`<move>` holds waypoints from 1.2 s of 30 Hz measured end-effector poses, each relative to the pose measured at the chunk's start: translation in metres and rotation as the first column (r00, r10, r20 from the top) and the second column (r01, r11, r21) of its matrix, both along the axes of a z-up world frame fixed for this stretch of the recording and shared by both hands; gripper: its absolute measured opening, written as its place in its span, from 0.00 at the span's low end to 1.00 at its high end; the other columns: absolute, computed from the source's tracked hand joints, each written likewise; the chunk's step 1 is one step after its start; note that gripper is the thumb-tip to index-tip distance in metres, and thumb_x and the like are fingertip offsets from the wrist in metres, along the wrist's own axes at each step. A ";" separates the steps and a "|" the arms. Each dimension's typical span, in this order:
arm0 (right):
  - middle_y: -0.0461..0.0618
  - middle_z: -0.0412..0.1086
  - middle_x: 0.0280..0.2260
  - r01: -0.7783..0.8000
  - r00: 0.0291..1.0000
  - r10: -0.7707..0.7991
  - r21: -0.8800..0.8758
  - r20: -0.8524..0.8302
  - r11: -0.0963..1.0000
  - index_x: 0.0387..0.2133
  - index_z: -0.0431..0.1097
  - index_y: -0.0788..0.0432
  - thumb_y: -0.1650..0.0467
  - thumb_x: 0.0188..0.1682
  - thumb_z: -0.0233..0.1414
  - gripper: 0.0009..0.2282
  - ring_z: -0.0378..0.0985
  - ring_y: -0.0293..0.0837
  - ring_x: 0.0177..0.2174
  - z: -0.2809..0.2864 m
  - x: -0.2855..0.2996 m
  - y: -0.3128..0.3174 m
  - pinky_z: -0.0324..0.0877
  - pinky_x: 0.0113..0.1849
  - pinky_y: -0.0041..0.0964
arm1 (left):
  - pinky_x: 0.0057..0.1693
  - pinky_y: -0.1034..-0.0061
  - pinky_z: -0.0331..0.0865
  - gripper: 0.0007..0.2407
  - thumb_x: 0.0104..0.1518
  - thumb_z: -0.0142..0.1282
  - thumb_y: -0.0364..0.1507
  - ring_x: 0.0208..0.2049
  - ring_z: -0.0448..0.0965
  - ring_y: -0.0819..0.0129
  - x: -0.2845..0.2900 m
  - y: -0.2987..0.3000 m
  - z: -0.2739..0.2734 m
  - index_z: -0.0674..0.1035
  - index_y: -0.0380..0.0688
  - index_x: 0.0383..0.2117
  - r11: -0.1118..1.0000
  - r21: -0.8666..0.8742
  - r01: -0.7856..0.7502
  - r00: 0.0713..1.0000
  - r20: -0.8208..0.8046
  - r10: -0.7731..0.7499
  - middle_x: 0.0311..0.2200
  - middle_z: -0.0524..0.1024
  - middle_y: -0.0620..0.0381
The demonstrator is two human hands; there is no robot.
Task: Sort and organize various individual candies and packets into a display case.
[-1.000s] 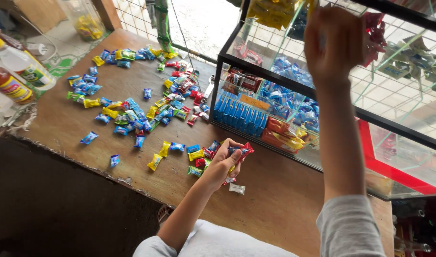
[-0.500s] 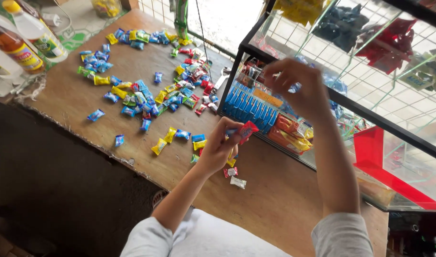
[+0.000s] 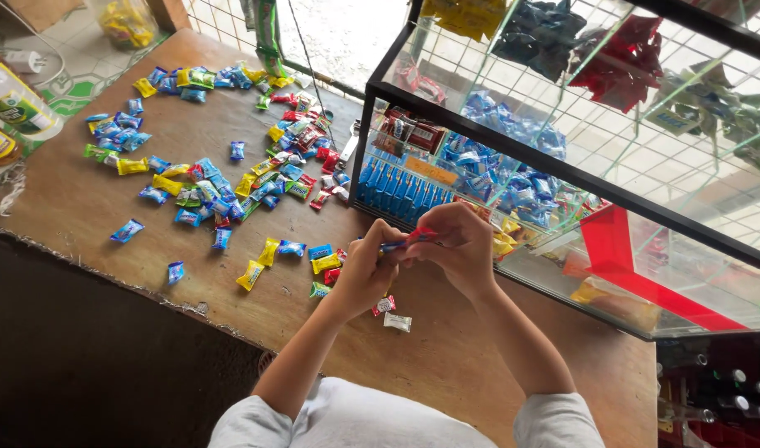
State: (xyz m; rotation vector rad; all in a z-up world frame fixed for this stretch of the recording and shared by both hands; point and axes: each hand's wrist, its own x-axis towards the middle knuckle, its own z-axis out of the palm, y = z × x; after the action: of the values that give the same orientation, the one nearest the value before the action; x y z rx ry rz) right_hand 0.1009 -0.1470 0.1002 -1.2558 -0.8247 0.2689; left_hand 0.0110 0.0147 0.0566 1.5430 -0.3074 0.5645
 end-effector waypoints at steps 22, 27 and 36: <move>0.56 0.71 0.34 0.531 0.002 -0.729 0.617 0.684 0.580 0.41 0.67 0.68 0.81 0.59 0.58 0.06 0.75 0.46 0.30 0.186 0.163 -0.126 0.70 0.33 0.32 | 0.22 0.81 0.60 0.13 0.55 0.40 0.17 0.16 0.63 0.77 0.020 -0.001 -0.056 0.60 0.40 0.47 0.869 -0.408 0.280 0.739 -0.486 -0.466 0.31 0.70 0.53; 0.54 0.77 0.38 0.636 -0.043 -0.568 0.461 0.822 0.618 0.46 0.70 0.68 0.81 0.58 0.57 0.06 0.82 0.42 0.33 0.192 0.118 -0.096 0.71 0.36 0.30 | 0.24 0.83 0.62 0.09 0.64 0.39 0.17 0.18 0.65 0.79 0.015 0.000 -0.037 0.60 0.40 0.47 0.908 -0.296 0.295 0.821 -0.408 -0.400 0.36 0.73 0.50; 0.53 0.78 0.40 0.560 0.231 -0.288 0.115 0.929 0.820 0.41 0.73 0.65 0.80 0.59 0.59 0.03 0.85 0.43 0.40 0.182 0.087 -0.028 0.79 0.43 0.32 | 0.26 0.84 0.62 0.07 0.64 0.38 0.15 0.17 0.66 0.79 -0.003 0.001 -0.013 0.61 0.42 0.41 0.909 -0.311 0.276 0.862 -0.338 -0.378 0.33 0.78 0.49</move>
State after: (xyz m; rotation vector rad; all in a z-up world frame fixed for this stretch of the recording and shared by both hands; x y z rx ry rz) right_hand 0.1882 -0.1750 0.2820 -1.8412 -1.3721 -0.9853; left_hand 0.0077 0.0158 0.0439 1.2798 -0.1761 0.0128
